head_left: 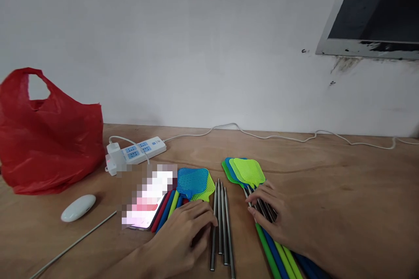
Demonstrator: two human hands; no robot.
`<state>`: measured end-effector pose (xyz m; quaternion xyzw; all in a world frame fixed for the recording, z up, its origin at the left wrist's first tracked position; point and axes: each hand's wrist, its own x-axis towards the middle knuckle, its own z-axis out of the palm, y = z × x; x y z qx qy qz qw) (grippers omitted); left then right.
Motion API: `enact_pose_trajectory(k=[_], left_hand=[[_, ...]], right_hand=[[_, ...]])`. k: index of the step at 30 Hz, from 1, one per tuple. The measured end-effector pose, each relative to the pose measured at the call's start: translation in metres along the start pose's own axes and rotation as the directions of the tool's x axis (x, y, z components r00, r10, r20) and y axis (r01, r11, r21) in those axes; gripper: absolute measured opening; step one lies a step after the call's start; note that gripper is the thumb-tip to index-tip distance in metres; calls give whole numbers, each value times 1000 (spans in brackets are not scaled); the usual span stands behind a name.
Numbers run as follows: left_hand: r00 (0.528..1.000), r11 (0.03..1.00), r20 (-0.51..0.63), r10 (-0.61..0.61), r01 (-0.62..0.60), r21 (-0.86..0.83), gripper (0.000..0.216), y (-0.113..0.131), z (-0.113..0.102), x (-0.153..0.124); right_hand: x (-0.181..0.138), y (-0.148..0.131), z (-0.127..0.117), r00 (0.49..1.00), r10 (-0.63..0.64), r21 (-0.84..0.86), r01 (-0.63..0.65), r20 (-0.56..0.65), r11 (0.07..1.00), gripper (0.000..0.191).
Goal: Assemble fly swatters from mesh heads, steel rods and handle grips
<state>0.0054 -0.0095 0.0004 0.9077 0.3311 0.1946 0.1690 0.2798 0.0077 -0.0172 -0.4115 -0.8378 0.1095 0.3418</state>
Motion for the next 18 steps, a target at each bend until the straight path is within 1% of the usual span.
enact_pose_trajectory(k=[2, 4, 7, 9, 11, 14, 18], left_hand=[[1000, 1000, -11, 17, -17, -5, 26, -1, 1, -1], [999, 999, 6, 50, -50, -14, 37, -2, 1, -2], [991, 995, 90, 102, -102, -11, 61, -5, 2, -1], [982, 993, 153, 114, -118, 15, 76, -6, 3, -1], [972, 991, 207, 115, -127, 47, 85, -8, 4, -1], [963, 989, 249, 107, -129, 74, 88, -9, 5, -1], [967, 990, 241, 86, -109, 84, 80, -5, 4, -2]], right_hand=[[1, -2, -1, 999, -23, -27, 24, 33, 999, 6], [0, -3, -1, 997, -44, -39, 47, 68, 998, 7], [-1, -3, -1, 990, -60, -41, 66, 126, 997, 8], [-1, -2, -2, 985, -63, -48, 71, 158, 996, 6], [-1, -1, -4, 980, -58, -72, 73, 189, 995, 5], [-1, -2, -5, 968, -39, -109, 68, 249, 992, 5], [-1, -6, -6, 952, -8, -122, 47, 306, 991, 2]])
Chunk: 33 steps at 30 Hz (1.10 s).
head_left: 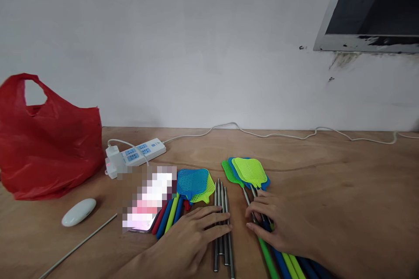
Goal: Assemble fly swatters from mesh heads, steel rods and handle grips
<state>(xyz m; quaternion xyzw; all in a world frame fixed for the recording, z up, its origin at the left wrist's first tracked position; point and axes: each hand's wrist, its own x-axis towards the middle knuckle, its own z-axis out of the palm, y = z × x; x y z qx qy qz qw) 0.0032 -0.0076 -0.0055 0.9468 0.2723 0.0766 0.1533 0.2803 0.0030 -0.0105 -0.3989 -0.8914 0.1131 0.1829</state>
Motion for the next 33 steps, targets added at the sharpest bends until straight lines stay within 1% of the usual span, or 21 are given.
enact_pose_trajectory(k=[4, 9, 11, 14, 16, 19, 21, 24, 27, 30, 32, 33], left_hand=[[1000, 1000, -22, -4, 4, -14, 74, 3, -3, 1], [999, 1000, -44, 4, -5, -28, 74, 3, -4, 2], [999, 1000, -53, 6, -7, -31, 75, 3, -3, 2], [998, 999, -68, 13, -15, -30, 75, 2, -2, 1], [996, 999, -84, 18, -20, -31, 74, 2, -1, 0], [994, 999, -110, 19, -24, -44, 73, 2, -1, 0], [993, 998, -114, 14, -20, -56, 71, 2, -1, 0], [994, 998, -111, 0, -7, -69, 68, 3, -1, -1], [994, 997, -112, -9, 0, -75, 66, 3, -1, -1], [992, 996, -128, -22, 10, -89, 60, 4, -1, 0], [990, 995, -137, -34, 21, -98, 55, 5, -3, 1], [990, 995, -139, -40, 26, -100, 53, 5, -3, 1]], right_hand=[[1, -5, -1, 999, 49, -34, -49, -2, 998, 10], [2, -12, -1, 984, 172, -31, -174, -42, 984, 16], [1, -13, 1, 977, 203, -27, -205, -63, 978, 22], [0, -11, 8, 966, 226, -21, -230, -128, 973, 25], [-1, -6, 13, 950, 237, 52, -232, -201, 971, 24], [-1, 2, 20, 913, 291, 291, -207, -285, 934, 21], [-1, 7, 22, 888, 345, 455, -183, -304, 872, 18], [0, 11, 22, 847, 422, 618, -150, -322, 772, 15], [1, 12, 17, 781, 520, 768, -83, -345, 635, 17], [4, 9, 6, 715, 631, 899, -6, -302, 438, 31], [7, 5, -2, 693, 684, 953, 13, -228, 304, 43], [9, 2, -6, 690, 700, 969, 5, -181, 246, 50]])
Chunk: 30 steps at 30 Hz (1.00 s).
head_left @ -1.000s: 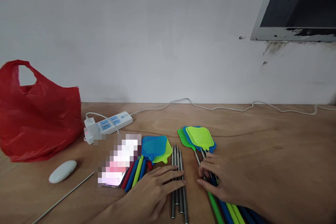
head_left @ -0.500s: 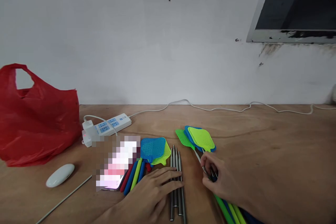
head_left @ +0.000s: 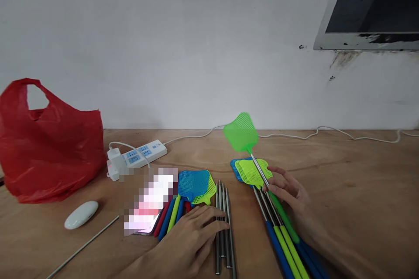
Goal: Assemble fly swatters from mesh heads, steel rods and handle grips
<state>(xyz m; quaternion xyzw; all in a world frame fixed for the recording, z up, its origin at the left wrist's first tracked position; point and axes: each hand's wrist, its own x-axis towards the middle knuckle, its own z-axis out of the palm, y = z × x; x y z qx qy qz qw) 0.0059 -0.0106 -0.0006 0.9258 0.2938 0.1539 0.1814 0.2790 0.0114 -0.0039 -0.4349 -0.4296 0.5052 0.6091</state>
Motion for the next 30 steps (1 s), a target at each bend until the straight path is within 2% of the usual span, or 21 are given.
enact_pose_trajectory(k=[2, 4, 13, 18, 21, 24, 30], left_hand=[[1000, 1000, -5, -11, 11, -3, 49, 1, -1, 1], [1000, 1000, -21, -20, 20, -8, 45, 2, -3, 1], [978, 984, -179, -111, 83, -156, 33, 4, -3, 0], [912, 940, -308, -272, 183, -288, 34, -1, 3, -5], [901, 928, -304, -311, 218, -303, 29, -2, 4, -5], [905, 931, -287, -315, 237, -277, 24, -2, 4, -2], [927, 963, -285, -244, 196, -187, 12, 1, 3, -1]], right_hand=[[0, -5, 3, 996, 90, 39, -90, 4, 995, 62], [-1, -7, 4, 987, 162, 68, -163, 16, 984, 67], [2, -1, -1, 957, 272, 316, -291, 103, 903, 24], [3, -1, -2, 930, 284, 302, -347, 232, 888, 33], [1, -1, 1, 914, 282, 253, -358, 292, 899, 38], [-3, -1, 5, 904, 288, 274, -378, 315, 884, 31], [-7, 2, 8, 926, 302, 314, -363, 226, 877, 21]])
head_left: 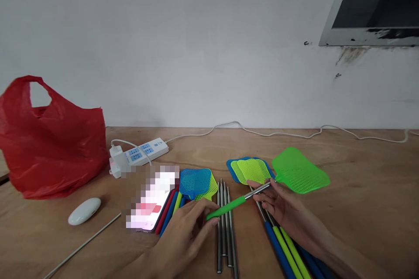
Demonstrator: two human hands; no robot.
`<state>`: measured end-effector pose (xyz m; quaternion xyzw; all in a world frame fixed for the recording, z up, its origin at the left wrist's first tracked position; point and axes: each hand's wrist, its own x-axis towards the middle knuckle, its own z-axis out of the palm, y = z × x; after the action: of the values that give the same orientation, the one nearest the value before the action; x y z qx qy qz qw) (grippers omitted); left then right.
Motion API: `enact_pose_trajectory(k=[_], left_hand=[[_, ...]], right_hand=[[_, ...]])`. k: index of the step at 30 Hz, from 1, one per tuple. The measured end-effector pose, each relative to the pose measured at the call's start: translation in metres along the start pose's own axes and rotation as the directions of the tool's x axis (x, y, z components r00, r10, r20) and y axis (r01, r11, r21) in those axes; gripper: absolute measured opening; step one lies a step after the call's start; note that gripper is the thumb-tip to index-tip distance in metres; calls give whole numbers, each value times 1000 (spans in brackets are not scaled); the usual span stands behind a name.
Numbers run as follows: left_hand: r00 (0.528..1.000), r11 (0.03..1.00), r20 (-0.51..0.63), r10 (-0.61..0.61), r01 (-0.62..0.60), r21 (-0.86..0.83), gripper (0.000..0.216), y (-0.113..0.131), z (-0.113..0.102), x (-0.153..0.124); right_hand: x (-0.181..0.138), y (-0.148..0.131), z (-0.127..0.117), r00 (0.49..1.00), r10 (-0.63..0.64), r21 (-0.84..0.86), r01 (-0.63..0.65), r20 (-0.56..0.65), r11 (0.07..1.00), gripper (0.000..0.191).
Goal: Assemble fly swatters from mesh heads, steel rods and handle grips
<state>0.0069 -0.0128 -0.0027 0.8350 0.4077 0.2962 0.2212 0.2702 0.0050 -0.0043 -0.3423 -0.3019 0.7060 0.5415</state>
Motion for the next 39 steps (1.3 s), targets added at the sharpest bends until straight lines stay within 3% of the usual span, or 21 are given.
enact_pose_trajectory(k=[5, 9, 13, 18, 24, 30, 33, 37, 39], left_hand=[[1000, 1000, -23, 7, -7, 7, 12, -2, -1, -1], [1000, 1000, -26, -6, 5, -12, 11, -1, -2, -1], [998, 999, 55, -41, 43, -27, 12, 3, -3, 0], [987, 1000, 160, 4, -5, 2, 14, 4, -5, 4], [997, 1000, 72, -24, 23, 11, 19, 9, -10, 10], [997, 996, 38, -61, 63, -55, 25, 24, -12, 8], [995, 994, 84, -57, 64, -92, 23, 22, -14, 3], [997, 993, 60, -39, 46, -105, 23, 11, -24, -5], [995, 993, 62, -75, 80, -85, 24, 6, -28, -7]], right_hand=[[4, -2, -6, 997, -36, -4, 36, -65, 999, 26], [5, -1, -7, 993, -91, -113, 82, -72, 990, 33], [2, 4, -3, 976, -195, -245, 167, -95, 955, 31], [2, 8, 1, 984, -166, -306, 140, -63, 942, 34], [4, 3, 8, 971, -202, -308, 154, -129, 939, 33], [-5, 1, 12, 975, -222, -529, 177, -22, 830, 27], [-6, -1, 7, 977, -211, -516, 181, 0, 837, 25], [1, -18, -2, 913, -363, -379, 274, -187, 884, 26], [3, -25, -5, 920, -329, -330, 249, -214, 911, 27]])
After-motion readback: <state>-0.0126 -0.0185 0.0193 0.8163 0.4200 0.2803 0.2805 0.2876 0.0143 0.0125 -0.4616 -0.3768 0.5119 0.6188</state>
